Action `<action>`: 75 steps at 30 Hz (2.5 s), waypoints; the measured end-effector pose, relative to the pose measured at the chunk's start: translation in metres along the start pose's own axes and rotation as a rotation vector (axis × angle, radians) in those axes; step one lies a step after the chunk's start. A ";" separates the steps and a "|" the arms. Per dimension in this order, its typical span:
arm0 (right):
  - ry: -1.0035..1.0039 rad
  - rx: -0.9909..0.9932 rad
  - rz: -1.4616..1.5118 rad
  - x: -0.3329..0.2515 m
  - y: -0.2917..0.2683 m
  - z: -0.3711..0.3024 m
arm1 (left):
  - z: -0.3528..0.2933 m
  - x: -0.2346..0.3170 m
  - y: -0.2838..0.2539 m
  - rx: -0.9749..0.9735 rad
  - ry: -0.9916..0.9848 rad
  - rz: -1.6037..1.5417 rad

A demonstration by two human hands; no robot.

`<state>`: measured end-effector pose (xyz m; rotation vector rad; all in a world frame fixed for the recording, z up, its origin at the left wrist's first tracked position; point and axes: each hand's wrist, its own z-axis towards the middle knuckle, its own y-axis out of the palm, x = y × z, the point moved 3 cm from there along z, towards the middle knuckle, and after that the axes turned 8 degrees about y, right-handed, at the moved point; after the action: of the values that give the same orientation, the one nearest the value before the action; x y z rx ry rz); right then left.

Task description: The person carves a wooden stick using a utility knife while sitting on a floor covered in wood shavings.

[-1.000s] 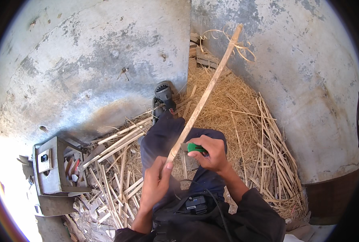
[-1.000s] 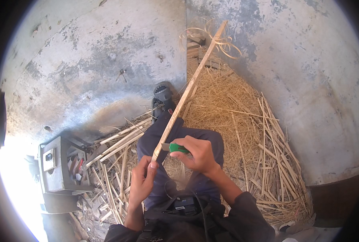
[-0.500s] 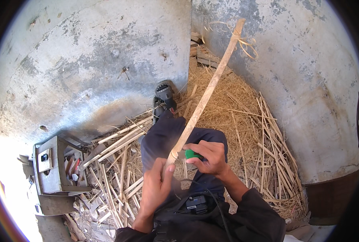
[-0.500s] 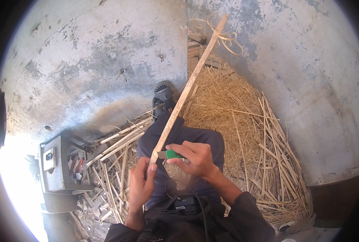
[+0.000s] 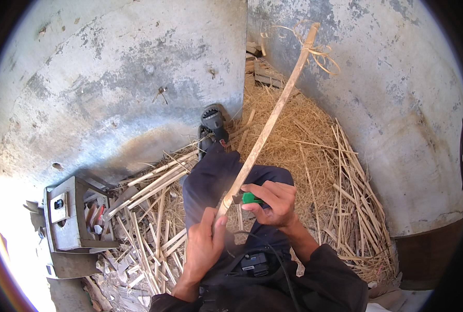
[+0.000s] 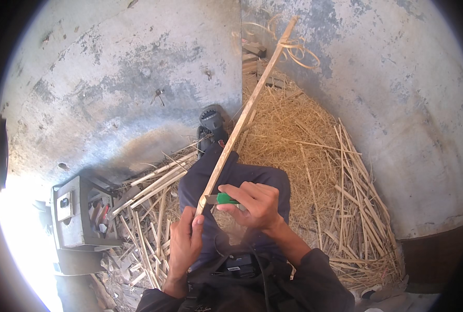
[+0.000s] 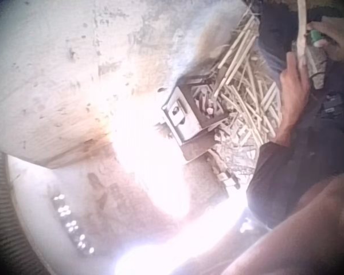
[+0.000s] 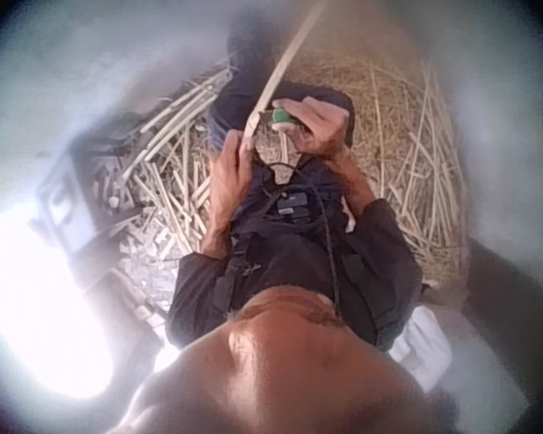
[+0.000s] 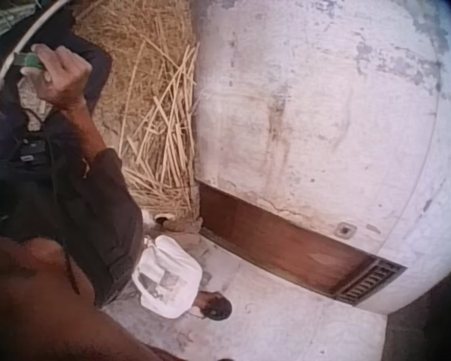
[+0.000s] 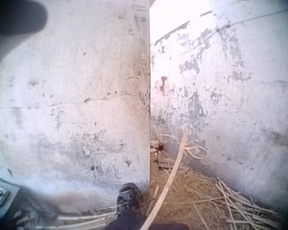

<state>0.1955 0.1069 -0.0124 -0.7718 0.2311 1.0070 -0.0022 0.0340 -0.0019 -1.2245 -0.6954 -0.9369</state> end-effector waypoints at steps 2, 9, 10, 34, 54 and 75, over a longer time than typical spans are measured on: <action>-0.011 0.009 -0.016 0.000 0.000 0.000 | -0.001 0.001 0.000 0.004 -0.001 0.001; -0.012 0.006 -0.026 0.000 -0.001 0.001 | -0.003 -0.003 -0.002 -0.001 -0.011 0.018; -0.008 0.009 -0.034 0.000 -0.001 0.001 | -0.003 -0.003 -0.002 -0.009 -0.013 0.008; 0.207 0.155 0.009 0.045 -0.016 0.031 | -0.038 -0.029 -0.001 -0.060 -0.089 0.102; 0.332 0.203 -0.057 0.100 -0.019 0.048 | -0.048 -0.035 -0.003 -0.079 -0.116 0.104; 0.824 -0.219 1.101 0.160 -0.024 0.063 | -0.053 -0.057 -0.002 -0.229 -0.169 0.006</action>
<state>0.2911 0.2501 -0.0377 -1.2756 1.3846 1.7000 -0.0331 -0.0059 -0.0616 -1.5208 -0.7311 -0.9341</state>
